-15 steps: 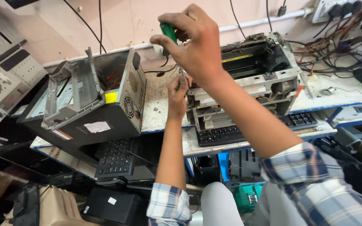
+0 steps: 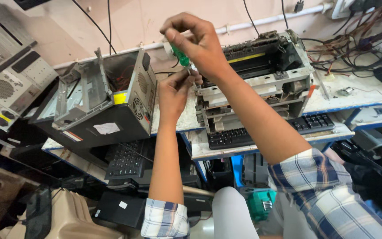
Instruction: The person uses a screwdriver to remove screws from the side panel of a printer. They then remove the panel and continue to unscrew and remove internal components from the printer's chassis.
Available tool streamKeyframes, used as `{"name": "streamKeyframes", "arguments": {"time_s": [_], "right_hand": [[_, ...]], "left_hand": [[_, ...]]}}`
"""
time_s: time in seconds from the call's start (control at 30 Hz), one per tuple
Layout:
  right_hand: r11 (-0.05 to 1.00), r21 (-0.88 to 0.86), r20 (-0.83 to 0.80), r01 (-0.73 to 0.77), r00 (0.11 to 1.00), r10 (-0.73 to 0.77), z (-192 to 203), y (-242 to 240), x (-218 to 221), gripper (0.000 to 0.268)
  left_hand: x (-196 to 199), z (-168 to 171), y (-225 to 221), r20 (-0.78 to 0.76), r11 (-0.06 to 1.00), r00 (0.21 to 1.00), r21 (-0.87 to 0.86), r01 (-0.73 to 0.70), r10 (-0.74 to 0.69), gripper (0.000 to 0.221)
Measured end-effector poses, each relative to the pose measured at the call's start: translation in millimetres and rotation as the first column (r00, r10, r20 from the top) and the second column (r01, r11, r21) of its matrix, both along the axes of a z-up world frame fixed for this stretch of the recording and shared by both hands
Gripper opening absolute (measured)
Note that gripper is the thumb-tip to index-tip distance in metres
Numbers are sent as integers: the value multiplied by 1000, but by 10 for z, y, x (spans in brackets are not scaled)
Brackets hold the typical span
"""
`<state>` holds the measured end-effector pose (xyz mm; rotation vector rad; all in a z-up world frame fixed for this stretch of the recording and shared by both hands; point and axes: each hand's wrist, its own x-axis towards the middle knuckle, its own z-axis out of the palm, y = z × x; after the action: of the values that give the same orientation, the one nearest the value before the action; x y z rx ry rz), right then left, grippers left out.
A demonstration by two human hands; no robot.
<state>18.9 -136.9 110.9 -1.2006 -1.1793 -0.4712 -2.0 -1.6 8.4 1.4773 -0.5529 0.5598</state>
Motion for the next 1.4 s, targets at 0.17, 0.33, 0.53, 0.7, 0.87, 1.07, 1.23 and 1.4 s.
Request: {"name": "streamKeyframes", "arguments": {"time_s": [0.17,0.33,0.53,0.7,0.87,1.07,1.23,1.4], "right_hand": [[831,94,107,548,824,-556,55,-21,-193,21],[980,47,62,191,979,-194,25,-39,-169,18],[991,45,108,123,986,-127,94,-32,-214,22],[846,243,205,476,827,-524,30,60,-277,27],[937,235,-112,258,965,-237,-100,178,-143,14],[989,47,-163,-144,975,150,-104,155,66,23],[569,-13,-461,-822,510,726,151,11,275,43],[974,-94,-329,-207,930,166,198,221,112,42]], "left_hand": [[-140,124,-63,41,949,957,128,-288,285,20],[-209,213,-88,102,881,904,199,-428,416,23],[-229,177,-22,179,890,923,254,-378,340,18],[-237,200,-103,275,812,841,245,-529,465,16],[-272,266,-164,119,839,864,205,-503,489,19],[-177,155,-87,157,841,899,318,-438,409,17],[-159,91,-95,176,950,968,224,-219,181,7],[-69,74,-92,114,988,983,39,-151,146,12]]}}
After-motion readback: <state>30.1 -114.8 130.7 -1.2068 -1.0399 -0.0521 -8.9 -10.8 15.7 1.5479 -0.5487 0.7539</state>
